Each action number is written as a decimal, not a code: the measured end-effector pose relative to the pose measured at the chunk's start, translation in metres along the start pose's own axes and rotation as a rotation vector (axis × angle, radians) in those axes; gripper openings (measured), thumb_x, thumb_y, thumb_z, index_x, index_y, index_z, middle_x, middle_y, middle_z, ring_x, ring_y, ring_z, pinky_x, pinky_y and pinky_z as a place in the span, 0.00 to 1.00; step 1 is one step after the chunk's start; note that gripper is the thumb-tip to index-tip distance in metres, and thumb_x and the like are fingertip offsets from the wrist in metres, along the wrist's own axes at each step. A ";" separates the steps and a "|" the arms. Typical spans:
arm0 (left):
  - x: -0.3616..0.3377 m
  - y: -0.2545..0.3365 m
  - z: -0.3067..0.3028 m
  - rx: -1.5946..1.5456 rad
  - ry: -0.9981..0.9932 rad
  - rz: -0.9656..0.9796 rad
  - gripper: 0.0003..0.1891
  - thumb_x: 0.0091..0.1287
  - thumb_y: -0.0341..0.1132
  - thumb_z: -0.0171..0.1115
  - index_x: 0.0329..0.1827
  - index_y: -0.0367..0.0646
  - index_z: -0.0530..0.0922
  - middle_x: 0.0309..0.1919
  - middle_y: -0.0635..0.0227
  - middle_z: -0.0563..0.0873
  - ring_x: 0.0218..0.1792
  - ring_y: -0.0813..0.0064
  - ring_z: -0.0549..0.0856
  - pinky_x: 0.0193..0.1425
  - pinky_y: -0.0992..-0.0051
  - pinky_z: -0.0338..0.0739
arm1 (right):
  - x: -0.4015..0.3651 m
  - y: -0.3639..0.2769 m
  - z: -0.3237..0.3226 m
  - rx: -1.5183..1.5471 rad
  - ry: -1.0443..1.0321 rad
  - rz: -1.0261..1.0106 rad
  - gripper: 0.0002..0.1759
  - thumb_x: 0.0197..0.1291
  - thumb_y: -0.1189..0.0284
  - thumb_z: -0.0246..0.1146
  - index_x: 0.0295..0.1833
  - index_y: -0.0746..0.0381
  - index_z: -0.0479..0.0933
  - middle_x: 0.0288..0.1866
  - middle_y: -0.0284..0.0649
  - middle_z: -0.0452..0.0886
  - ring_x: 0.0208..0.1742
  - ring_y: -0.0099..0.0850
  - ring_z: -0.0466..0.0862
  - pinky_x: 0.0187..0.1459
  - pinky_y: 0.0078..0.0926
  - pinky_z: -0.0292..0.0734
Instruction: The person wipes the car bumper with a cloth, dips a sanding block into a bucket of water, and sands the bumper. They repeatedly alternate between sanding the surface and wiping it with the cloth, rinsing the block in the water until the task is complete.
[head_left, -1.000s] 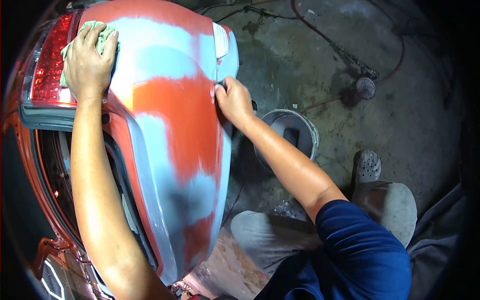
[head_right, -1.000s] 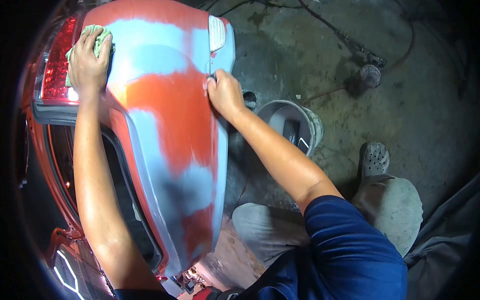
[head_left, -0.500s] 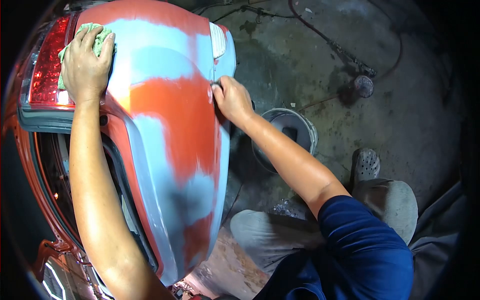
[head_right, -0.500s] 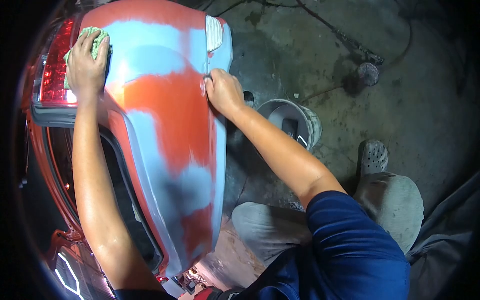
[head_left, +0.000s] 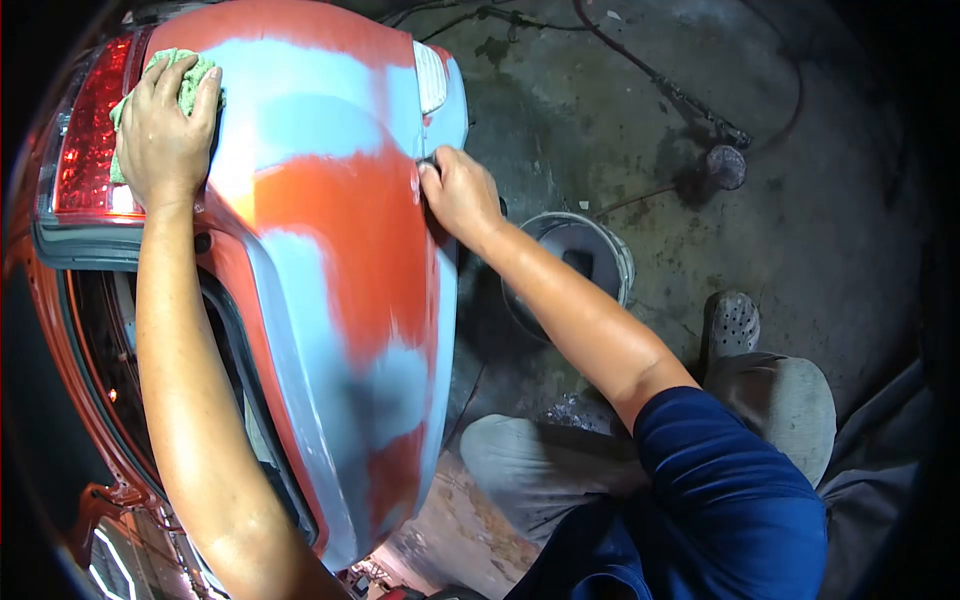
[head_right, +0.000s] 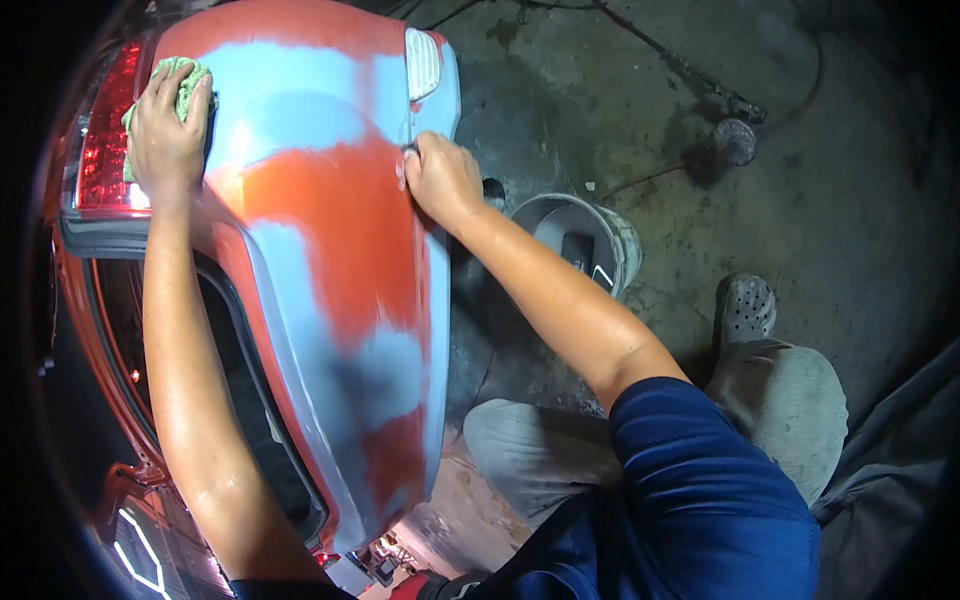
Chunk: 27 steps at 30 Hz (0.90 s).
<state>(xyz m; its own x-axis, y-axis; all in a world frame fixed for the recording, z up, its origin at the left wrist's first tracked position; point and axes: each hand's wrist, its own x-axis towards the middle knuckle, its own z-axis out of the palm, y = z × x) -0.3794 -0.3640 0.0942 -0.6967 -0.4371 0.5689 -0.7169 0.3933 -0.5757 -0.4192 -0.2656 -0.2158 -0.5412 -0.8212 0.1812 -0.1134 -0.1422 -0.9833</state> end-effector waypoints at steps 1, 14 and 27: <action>0.000 0.000 0.000 0.017 0.006 0.000 0.14 0.67 0.40 0.65 0.50 0.42 0.86 0.51 0.55 0.86 0.57 0.55 0.82 0.66 0.60 0.75 | -0.007 -0.001 0.001 0.033 -0.005 0.017 0.11 0.69 0.69 0.62 0.38 0.67 0.76 0.37 0.57 0.84 0.41 0.60 0.84 0.45 0.56 0.77; -0.014 0.020 -0.008 -0.008 0.033 0.010 0.16 0.67 0.42 0.65 0.52 0.42 0.85 0.51 0.55 0.86 0.57 0.55 0.83 0.65 0.59 0.76 | 0.004 0.002 0.003 0.085 0.011 0.073 0.13 0.70 0.67 0.61 0.38 0.67 0.75 0.38 0.60 0.83 0.42 0.62 0.83 0.45 0.56 0.77; -0.003 0.020 -0.009 0.008 -0.025 -0.054 0.17 0.68 0.43 0.65 0.54 0.44 0.86 0.53 0.57 0.87 0.57 0.57 0.85 0.64 0.61 0.78 | -0.010 -0.001 0.001 0.108 -0.016 0.004 0.14 0.69 0.68 0.63 0.38 0.68 0.73 0.37 0.59 0.80 0.41 0.61 0.81 0.43 0.53 0.75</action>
<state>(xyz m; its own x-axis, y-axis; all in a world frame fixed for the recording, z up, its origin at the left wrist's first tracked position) -0.3918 -0.3482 0.0866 -0.6559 -0.4778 0.5843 -0.7531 0.3618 -0.5495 -0.4125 -0.2579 -0.2169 -0.5282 -0.8303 0.1779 -0.0202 -0.1972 -0.9802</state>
